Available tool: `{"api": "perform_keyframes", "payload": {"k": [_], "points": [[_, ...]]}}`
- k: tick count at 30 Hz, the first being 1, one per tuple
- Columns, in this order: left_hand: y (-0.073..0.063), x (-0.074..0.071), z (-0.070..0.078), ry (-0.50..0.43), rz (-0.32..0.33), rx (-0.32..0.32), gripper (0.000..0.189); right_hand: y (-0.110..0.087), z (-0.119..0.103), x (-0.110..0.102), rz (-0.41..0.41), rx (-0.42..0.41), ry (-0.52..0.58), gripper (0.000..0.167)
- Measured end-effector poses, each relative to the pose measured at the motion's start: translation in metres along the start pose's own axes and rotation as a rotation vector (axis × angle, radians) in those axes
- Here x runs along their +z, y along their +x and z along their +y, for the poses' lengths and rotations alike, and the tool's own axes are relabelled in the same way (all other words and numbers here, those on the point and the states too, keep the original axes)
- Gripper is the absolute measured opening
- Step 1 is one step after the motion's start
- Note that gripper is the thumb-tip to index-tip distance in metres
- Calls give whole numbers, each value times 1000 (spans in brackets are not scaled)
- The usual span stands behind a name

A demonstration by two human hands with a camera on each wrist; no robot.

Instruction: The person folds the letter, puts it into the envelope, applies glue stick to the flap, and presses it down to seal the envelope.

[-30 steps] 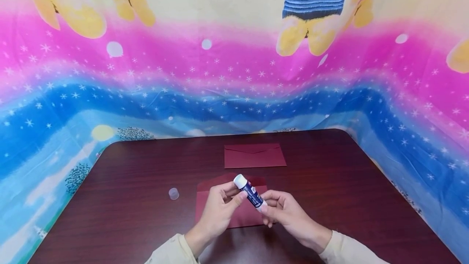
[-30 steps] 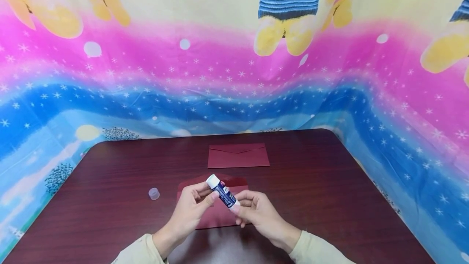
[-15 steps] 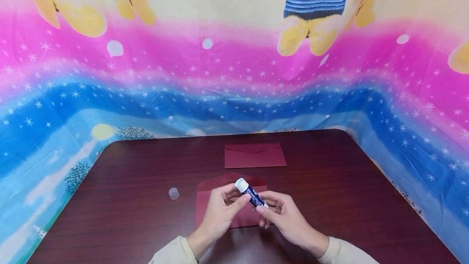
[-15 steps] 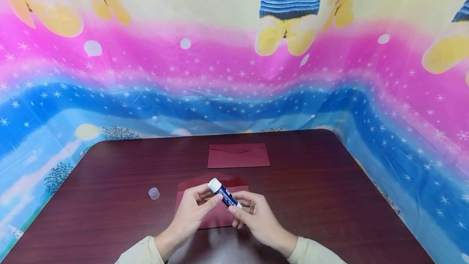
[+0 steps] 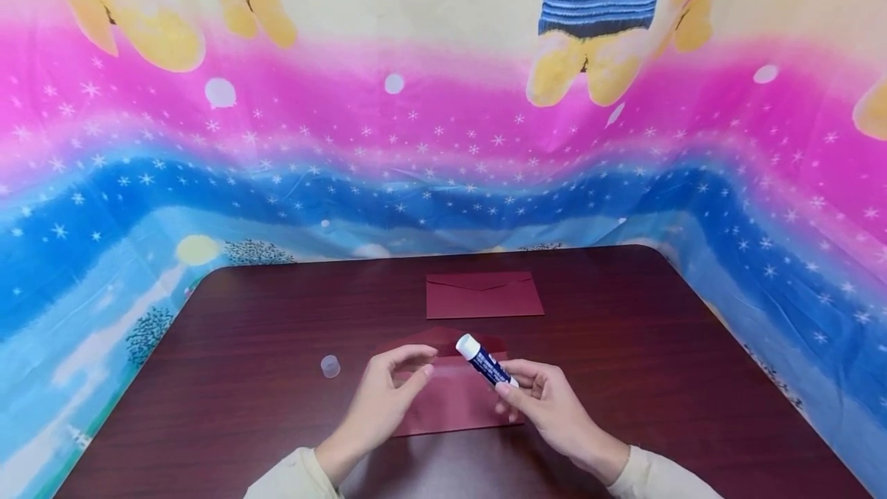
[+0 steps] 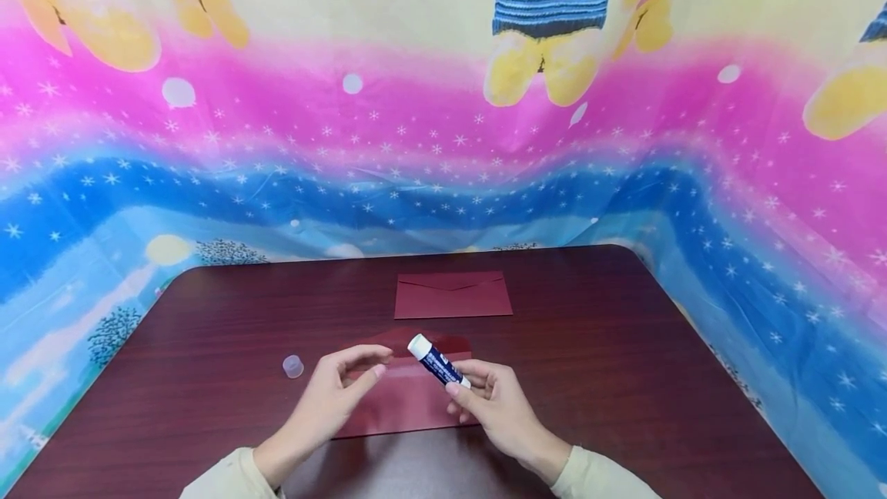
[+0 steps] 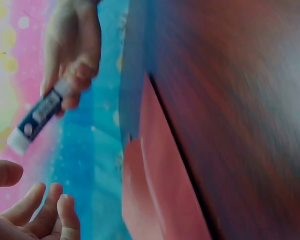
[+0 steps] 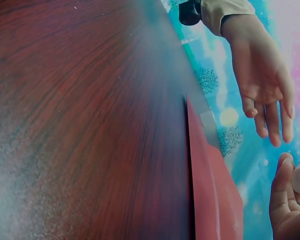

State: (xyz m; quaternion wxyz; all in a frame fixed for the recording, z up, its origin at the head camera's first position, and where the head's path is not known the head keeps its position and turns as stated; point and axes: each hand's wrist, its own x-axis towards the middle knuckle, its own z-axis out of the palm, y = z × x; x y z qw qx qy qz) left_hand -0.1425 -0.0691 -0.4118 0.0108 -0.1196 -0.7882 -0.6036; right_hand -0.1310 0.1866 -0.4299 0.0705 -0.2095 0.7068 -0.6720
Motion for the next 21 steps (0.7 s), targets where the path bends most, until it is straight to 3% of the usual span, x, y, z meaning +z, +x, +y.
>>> {"api": "perform_keyframes", "payload": {"k": [5, 13, 21], "points": [[2, -24, 1, 133, 40, -23, 20, 0, -1, 0, 6, 17, -4, 39], [6, -61, -2, 458, 81, -32, 33, -1, 1, -1, -1, 25, -2, 39], [10, -91, -21, 710, 40, -66, 64, 0, 3, -1, -10, 17, -10, 39]]}}
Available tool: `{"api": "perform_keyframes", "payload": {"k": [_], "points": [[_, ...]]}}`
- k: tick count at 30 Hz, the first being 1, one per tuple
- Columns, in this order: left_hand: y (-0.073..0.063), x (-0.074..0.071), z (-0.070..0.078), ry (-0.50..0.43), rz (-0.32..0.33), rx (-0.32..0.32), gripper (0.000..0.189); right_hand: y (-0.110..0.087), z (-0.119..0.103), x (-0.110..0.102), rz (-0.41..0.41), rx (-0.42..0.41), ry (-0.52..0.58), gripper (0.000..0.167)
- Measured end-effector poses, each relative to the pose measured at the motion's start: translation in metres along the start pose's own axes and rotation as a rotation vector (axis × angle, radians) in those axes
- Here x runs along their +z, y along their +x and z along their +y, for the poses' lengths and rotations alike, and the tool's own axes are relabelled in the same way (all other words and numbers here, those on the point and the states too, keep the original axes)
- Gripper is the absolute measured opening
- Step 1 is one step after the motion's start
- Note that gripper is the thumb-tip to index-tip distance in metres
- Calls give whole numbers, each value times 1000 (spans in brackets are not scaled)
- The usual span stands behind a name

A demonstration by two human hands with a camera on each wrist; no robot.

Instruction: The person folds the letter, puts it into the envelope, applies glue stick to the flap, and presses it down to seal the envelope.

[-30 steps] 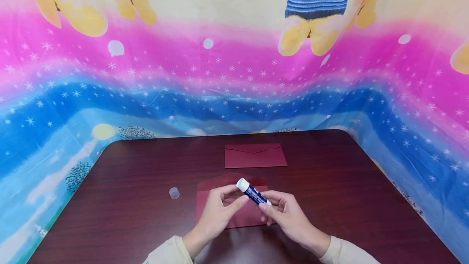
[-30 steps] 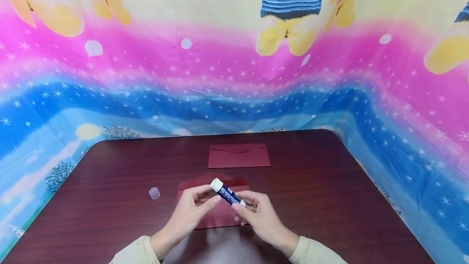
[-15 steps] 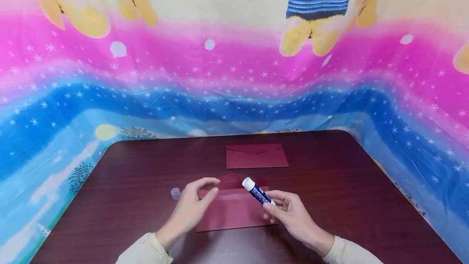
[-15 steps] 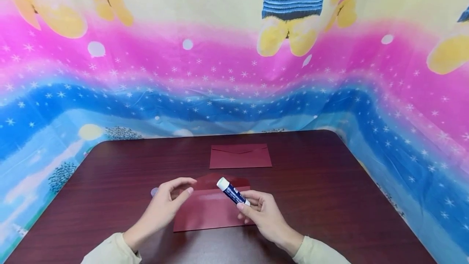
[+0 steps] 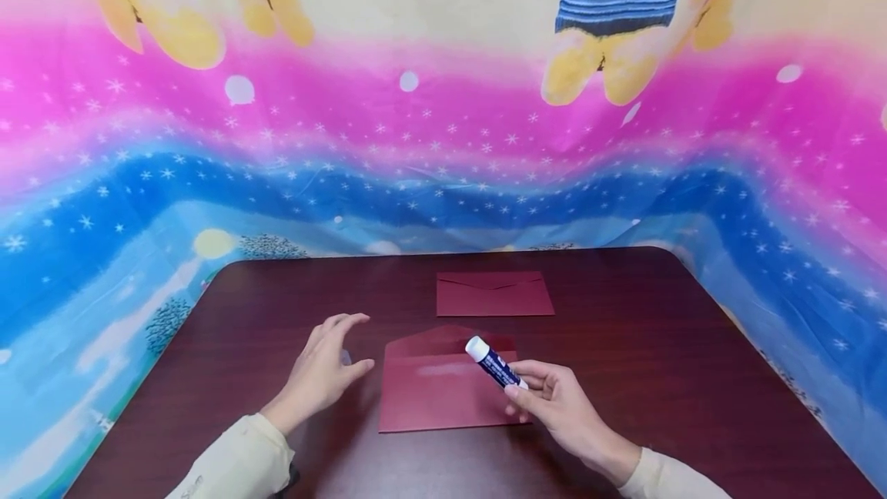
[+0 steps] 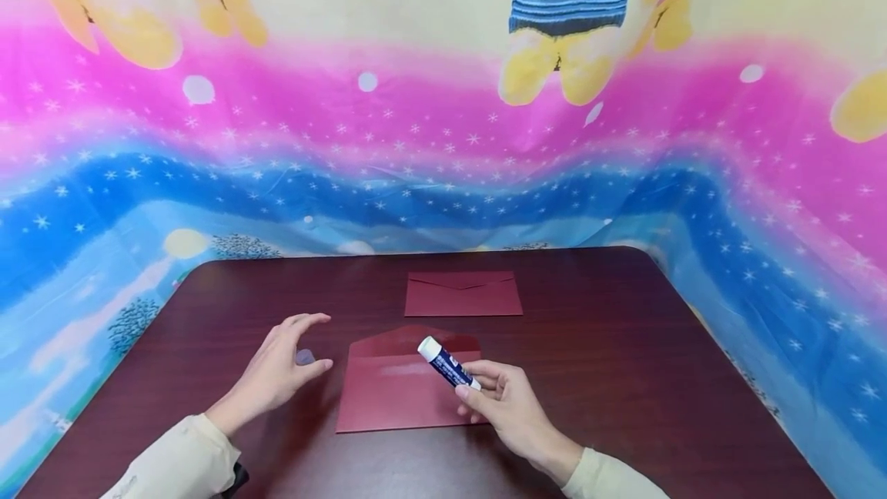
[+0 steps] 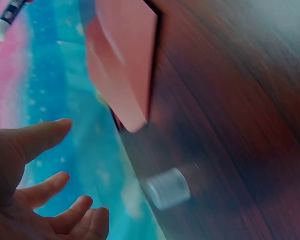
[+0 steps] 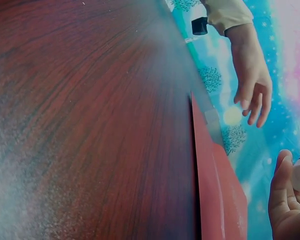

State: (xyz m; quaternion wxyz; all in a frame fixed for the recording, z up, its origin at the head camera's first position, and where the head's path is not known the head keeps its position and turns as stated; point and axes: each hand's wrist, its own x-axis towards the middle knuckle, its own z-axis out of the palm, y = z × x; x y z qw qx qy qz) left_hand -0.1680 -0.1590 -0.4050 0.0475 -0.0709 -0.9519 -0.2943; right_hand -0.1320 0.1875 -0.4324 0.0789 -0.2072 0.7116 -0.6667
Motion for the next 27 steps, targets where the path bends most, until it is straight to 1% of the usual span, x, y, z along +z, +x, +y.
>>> {"api": "perform_keyframes", "payload": {"k": [4, 7, 10, 13, 16, 18, 22, 25, 27], "points": [[7, 0, -11, 52, -27, -11, 74, -1, 2, -2, 0, 0, 4, 38], [11, 0, -20, 90, -56, -26, 77, -1, 3, -3, -7, -2, 9, 38], [12, 0, -27, 123, -90, -40, 77, -1, 3, -3, -16, -9, 10, 38], [13, 2, -33, 134, -109, -35, 71, -1, 5, -3, -19, -12, 9, 37], [14, 5, -39, 118, -111, -23, 57, -1, 6, -3, -19, -7, 7, 37], [16, 8, -43, 99, -112, -18, 45, -1, 7, -2, -19, -1, 9, 37], [18, 10, -49, 40, -111, -32, 22, 0, 7, -2, -21, 6, 8, 38], [18, 11, -48, -19, -94, -50, 11, 1, 6, -2, -22, 9, -3, 39], [18, 11, -43, -76, -82, -53, 9, 1, 4, -3, -19, 13, -18, 40]]}}
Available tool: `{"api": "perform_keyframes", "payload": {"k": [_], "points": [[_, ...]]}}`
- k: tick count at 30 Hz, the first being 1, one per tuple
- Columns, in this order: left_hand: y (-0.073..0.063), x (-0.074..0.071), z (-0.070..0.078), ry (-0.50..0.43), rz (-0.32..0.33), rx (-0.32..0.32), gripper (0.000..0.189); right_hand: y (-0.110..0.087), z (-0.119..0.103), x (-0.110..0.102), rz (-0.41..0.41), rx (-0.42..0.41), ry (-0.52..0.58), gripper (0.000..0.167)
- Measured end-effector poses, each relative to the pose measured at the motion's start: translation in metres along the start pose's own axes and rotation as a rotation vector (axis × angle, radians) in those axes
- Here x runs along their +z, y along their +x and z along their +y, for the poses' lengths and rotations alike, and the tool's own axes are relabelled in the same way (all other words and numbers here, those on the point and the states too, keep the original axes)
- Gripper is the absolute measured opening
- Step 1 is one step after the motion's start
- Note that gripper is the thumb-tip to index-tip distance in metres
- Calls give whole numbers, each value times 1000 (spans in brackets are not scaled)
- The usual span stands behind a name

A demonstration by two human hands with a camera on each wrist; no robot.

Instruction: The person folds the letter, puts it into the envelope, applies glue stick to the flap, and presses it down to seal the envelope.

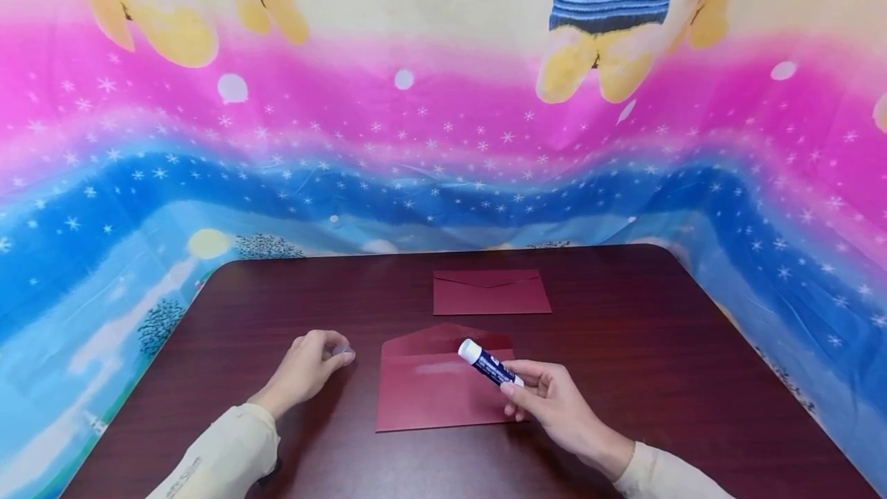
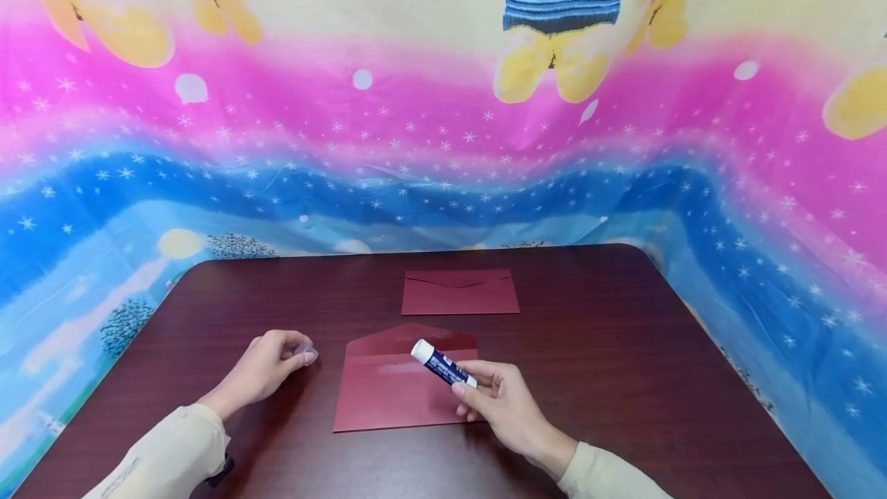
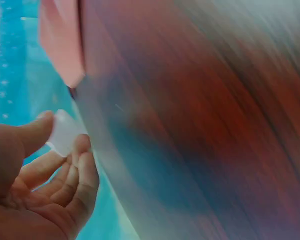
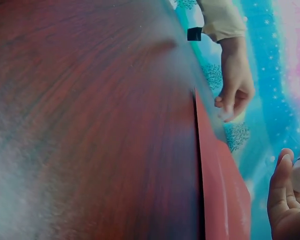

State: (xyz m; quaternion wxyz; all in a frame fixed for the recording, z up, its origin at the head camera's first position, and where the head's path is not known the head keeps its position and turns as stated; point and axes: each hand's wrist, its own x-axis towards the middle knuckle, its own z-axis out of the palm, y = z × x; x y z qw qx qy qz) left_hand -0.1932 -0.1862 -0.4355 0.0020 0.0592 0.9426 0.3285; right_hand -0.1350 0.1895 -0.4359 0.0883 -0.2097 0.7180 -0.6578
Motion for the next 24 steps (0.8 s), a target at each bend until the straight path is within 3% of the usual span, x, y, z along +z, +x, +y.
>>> {"api": "perform_keyframes", "payload": {"k": [5, 14, 19, 24], "points": [[-5, 7, 22, -234, -19, 29, 12, 4, -6, -2, 10, 16, -44, 42], [-26, 22, 66, -669, -168, 196, 29, 10, -16, 4, -12, -15, -108, 38], [-35, 29, 84, -801, -232, 234, 31, 10, -16, 12, -34, -75, -138, 33], [-40, 34, 92, -843, -274, 289, 31, 9, -14, 16, -54, -98, -163, 30]]}}
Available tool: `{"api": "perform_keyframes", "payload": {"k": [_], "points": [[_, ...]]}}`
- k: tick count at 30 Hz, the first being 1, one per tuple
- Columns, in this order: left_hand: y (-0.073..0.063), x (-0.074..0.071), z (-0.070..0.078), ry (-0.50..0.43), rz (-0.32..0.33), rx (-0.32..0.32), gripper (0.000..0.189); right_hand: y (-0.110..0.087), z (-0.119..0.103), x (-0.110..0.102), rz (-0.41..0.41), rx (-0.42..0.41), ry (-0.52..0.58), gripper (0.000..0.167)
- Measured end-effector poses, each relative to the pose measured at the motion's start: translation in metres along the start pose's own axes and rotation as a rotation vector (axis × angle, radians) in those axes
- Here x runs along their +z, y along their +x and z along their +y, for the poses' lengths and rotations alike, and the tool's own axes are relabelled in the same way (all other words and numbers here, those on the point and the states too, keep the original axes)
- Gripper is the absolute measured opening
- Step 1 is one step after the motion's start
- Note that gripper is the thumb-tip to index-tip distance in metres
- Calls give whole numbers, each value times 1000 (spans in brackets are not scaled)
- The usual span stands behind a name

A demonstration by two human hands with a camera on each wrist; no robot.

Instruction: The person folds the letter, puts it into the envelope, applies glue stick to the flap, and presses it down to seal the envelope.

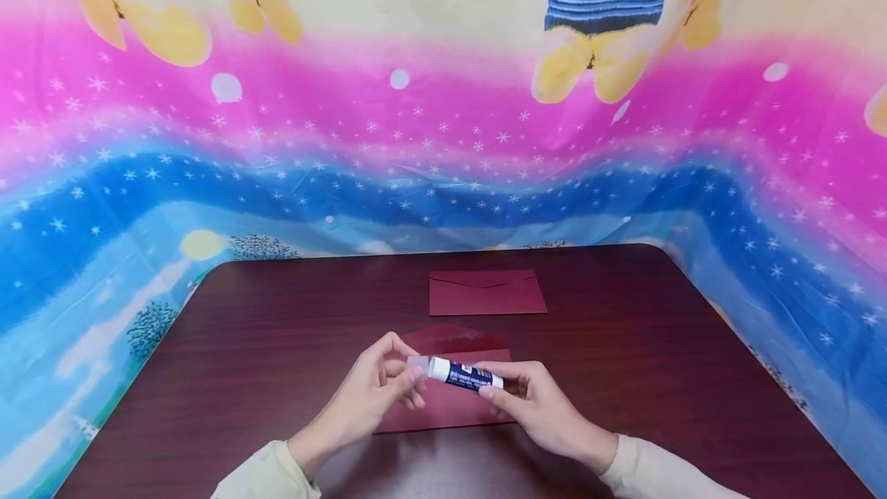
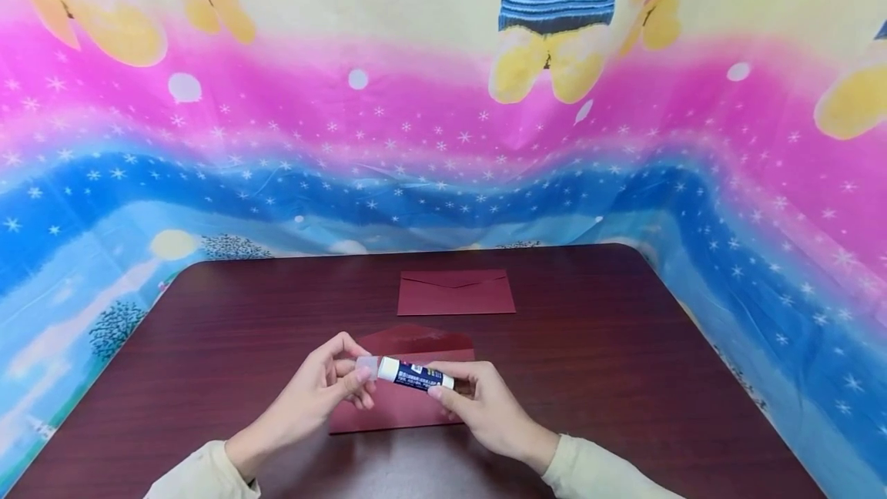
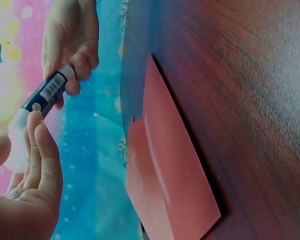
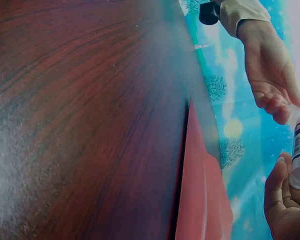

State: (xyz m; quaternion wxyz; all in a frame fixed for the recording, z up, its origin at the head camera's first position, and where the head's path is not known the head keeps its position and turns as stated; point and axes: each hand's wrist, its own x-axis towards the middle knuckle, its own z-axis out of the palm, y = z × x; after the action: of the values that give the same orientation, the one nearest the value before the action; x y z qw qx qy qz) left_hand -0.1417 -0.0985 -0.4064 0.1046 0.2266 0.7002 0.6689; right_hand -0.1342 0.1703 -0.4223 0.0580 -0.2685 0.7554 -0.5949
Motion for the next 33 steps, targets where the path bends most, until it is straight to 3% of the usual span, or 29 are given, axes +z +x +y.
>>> {"api": "perform_keyframes", "payload": {"k": [5, 16, 22, 33], "points": [[-1, 3, 3, 18, -21, 6, 28, 0, -2, 0, 3, -21, -98, 28], [-3, 3, 5, 74, -50, -98, 25, 0, -18, -1, 26, -61, -385, 27], [-4, 3, 5, 32, -51, -154, 27, 0, -18, 0, -22, -54, -376, 25], [-3, 6, 0, 29, -110, -81, 26, 2, -19, 0, -84, -23, -279, 23]]}}
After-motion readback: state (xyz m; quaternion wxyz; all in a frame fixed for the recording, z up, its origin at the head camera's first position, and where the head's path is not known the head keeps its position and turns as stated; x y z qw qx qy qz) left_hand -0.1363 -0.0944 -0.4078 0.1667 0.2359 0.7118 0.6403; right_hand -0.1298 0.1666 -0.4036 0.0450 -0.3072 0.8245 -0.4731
